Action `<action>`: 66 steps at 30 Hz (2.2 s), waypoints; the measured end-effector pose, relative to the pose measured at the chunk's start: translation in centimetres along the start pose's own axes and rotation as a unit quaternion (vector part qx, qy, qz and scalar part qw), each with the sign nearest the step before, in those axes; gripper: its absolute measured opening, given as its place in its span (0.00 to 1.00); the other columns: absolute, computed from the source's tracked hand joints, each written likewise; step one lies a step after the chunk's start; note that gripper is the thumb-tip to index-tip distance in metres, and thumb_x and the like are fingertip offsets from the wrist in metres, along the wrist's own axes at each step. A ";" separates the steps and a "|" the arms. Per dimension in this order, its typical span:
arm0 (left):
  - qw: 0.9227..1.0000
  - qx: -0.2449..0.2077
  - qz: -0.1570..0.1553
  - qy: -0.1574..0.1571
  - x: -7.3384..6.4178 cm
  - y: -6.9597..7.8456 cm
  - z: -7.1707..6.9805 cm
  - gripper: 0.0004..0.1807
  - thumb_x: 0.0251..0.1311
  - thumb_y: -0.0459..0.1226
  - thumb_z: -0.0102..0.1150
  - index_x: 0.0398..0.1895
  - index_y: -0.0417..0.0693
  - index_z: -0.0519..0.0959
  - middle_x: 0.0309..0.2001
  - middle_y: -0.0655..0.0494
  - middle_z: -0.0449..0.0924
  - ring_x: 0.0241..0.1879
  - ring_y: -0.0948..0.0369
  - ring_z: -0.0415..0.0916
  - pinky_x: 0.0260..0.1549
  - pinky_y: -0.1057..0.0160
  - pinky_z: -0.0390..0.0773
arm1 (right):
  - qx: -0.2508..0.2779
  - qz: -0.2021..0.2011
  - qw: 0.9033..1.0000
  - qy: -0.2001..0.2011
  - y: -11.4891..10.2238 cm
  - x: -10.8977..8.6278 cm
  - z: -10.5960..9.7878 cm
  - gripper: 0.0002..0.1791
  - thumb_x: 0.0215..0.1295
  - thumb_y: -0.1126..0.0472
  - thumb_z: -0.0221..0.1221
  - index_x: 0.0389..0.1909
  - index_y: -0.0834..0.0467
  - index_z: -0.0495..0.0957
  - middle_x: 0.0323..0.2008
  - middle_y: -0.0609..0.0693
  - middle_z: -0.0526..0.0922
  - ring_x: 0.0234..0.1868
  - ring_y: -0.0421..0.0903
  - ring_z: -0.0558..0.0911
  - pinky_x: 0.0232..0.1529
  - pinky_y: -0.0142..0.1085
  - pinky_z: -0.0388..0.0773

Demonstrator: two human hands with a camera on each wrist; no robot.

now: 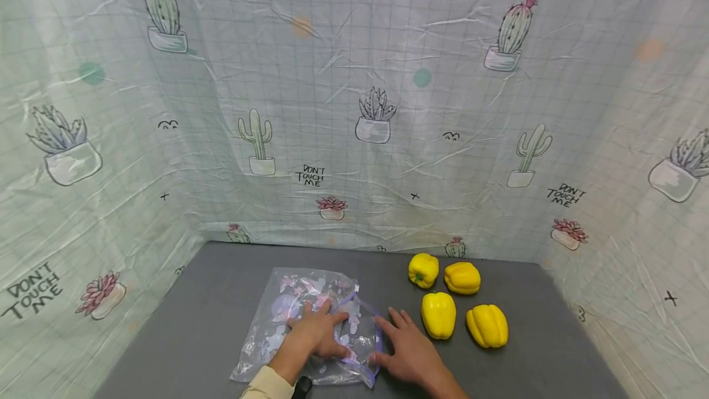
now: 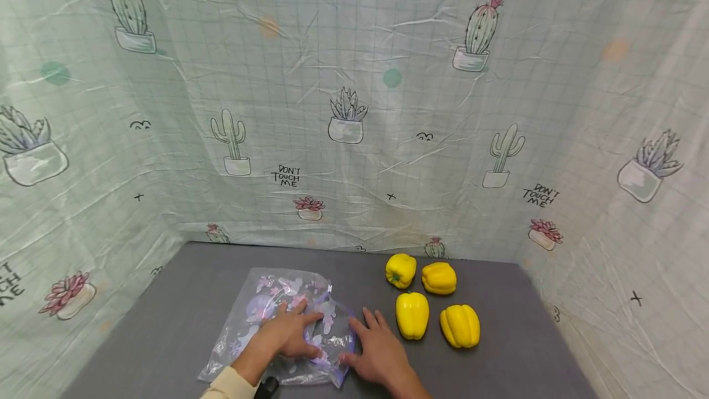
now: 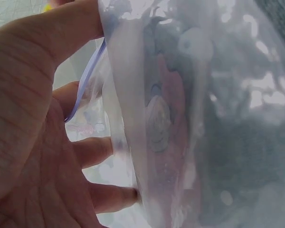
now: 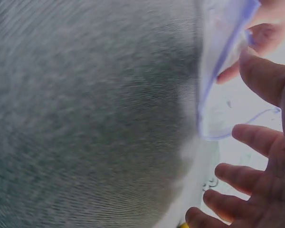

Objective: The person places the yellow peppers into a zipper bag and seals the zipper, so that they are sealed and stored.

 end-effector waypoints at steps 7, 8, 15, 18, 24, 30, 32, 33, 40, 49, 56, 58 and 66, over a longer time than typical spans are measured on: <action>1.000 0.000 -0.001 -0.004 0.0 0.1 -0.1 0.46 0.42 0.64 0.78 0.69 0.66 0.76 0.78 0.45 0.65 0.75 0.26 0.58 0.53 0.11 0.62 | 0.015 -0.025 0.998 0.057 -1.1 -1.0 -2.1 0.41 0.63 0.39 0.69 0.73 0.52 0.73 0.77 0.63 0.68 0.78 0.69 0.64 0.70 0.69 0.67; 1.000 -0.001 -0.001 -0.004 0.0 0.1 -0.1 0.46 0.42 0.64 0.78 0.69 0.66 0.76 0.78 0.44 0.65 0.75 0.26 0.58 0.53 0.11 0.62 | 0.017 -0.022 0.998 0.062 -1.2 -1.1 -2.3 0.41 0.63 0.39 0.69 0.73 0.52 0.73 0.77 0.63 0.68 0.78 0.69 0.64 0.70 0.68 0.67; 1.000 -0.005 -0.004 -0.008 0.0 0.2 -0.1 0.46 0.43 0.63 0.78 0.69 0.65 0.76 0.78 0.44 0.65 0.75 0.25 0.57 0.53 0.11 0.62 | 0.029 -0.009 0.995 0.094 -1.2 -1.4 -3.6 0.41 0.62 0.41 0.71 0.73 0.51 0.73 0.77 0.62 0.68 0.79 0.66 0.64 0.70 0.66 0.68; 1.000 -0.009 -0.005 -0.009 0.1 0.2 -0.1 0.46 0.43 0.63 0.78 0.69 0.65 0.76 0.78 0.43 0.65 0.75 0.24 0.57 0.53 0.11 0.61 | 0.031 -0.001 0.994 0.107 -1.1 -1.6 -4.2 0.41 0.61 0.40 0.71 0.74 0.50 0.72 0.77 0.61 0.68 0.79 0.65 0.65 0.69 0.66 0.70; 1.000 -0.014 -0.006 -0.008 0.2 0.2 -0.2 0.46 0.43 0.63 0.78 0.69 0.64 0.76 0.78 0.43 0.65 0.75 0.24 0.56 0.53 0.10 0.61 | 0.032 0.018 0.991 0.131 -0.9 -2.0 -5.5 0.41 0.61 0.42 0.71 0.74 0.49 0.72 0.78 0.59 0.67 0.79 0.64 0.66 0.69 0.66 0.71; 1.000 -0.010 -0.005 -0.007 0.3 0.1 0.0 0.46 0.42 0.64 0.78 0.69 0.65 0.76 0.79 0.44 0.65 0.75 0.24 0.56 0.52 0.11 0.62 | 0.042 0.052 0.988 0.143 -0.2 -2.4 -6.3 0.42 0.61 0.40 0.71 0.75 0.46 0.70 0.79 0.56 0.65 0.80 0.62 0.64 0.70 0.66 0.70; 1.000 -0.010 -0.005 -0.006 0.4 0.0 0.1 0.46 0.42 0.64 0.78 0.69 0.65 0.75 0.79 0.44 0.64 0.76 0.25 0.56 0.52 0.11 0.62 | 0.050 0.055 0.986 0.151 0.0 -2.6 -6.5 0.42 0.61 0.40 0.71 0.76 0.46 0.70 0.80 0.56 0.65 0.80 0.62 0.64 0.71 0.66 0.69; 1.000 -0.010 -0.005 -0.006 0.4 0.0 0.1 0.46 0.42 0.64 0.78 0.69 0.66 0.75 0.79 0.44 0.64 0.76 0.25 0.56 0.53 0.11 0.62 | 0.054 0.056 0.984 0.157 0.2 -2.7 -6.7 0.43 0.61 0.40 0.71 0.76 0.46 0.70 0.80 0.56 0.65 0.80 0.62 0.64 0.71 0.65 0.69; 1.000 -0.011 -0.007 -0.011 0.4 0.2 0.0 0.47 0.43 0.64 0.78 0.69 0.65 0.74 0.79 0.44 0.64 0.76 0.25 0.55 0.53 0.11 0.62 | 0.059 0.074 0.979 0.180 1.5 -3.2 -7.7 0.43 0.63 0.41 0.70 0.76 0.49 0.69 0.81 0.57 0.62 0.81 0.63 0.62 0.72 0.67 0.67; 1.000 -0.011 -0.010 -0.013 0.4 0.2 -0.1 0.46 0.43 0.64 0.78 0.69 0.66 0.75 0.79 0.44 0.63 0.77 0.25 0.54 0.53 0.11 0.61 | 0.071 0.097 0.975 0.187 3.3 -3.9 -8.7 0.44 0.65 0.38 0.67 0.78 0.51 0.66 0.82 0.60 0.59 0.82 0.66 0.59 0.73 0.69 0.63; 1.000 -0.010 -0.011 -0.014 0.4 0.3 -0.1 0.46 0.43 0.64 0.78 0.69 0.66 0.75 0.79 0.44 0.63 0.76 0.25 0.55 0.53 0.11 0.61 | 0.081 0.116 0.972 0.187 4.7 -4.0 -8.6 0.46 0.66 0.37 0.66 0.79 0.53 0.63 0.82 0.64 0.55 0.80 0.68 0.59 0.73 0.70 0.61; 1.000 -0.009 -0.011 -0.013 0.4 0.3 -0.1 0.46 0.43 0.64 0.78 0.69 0.66 0.75 0.79 0.44 0.63 0.76 0.25 0.55 0.53 0.11 0.62 | 0.084 0.125 0.971 0.187 5.1 -4.0 -8.5 0.47 0.66 0.35 0.65 0.80 0.53 0.63 0.82 0.64 0.54 0.80 0.69 0.60 0.73 0.71 0.61; 1.000 -0.006 -0.006 -0.010 0.4 0.4 -0.3 0.47 0.42 0.64 0.78 0.69 0.66 0.75 0.79 0.44 0.63 0.76 0.25 0.55 0.53 0.11 0.63 | 0.102 0.130 0.965 0.203 6.1 -4.2 -8.5 0.49 0.66 0.36 0.65 0.80 0.59 0.61 0.82 0.66 0.54 0.80 0.70 0.59 0.74 0.70 0.61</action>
Point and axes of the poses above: each hand's wrist, its own x-axis towards the middle knuckle, its own z-axis out of the palm, y = z × x, the point moved 7 cm from there along x, towards the middle knuckle
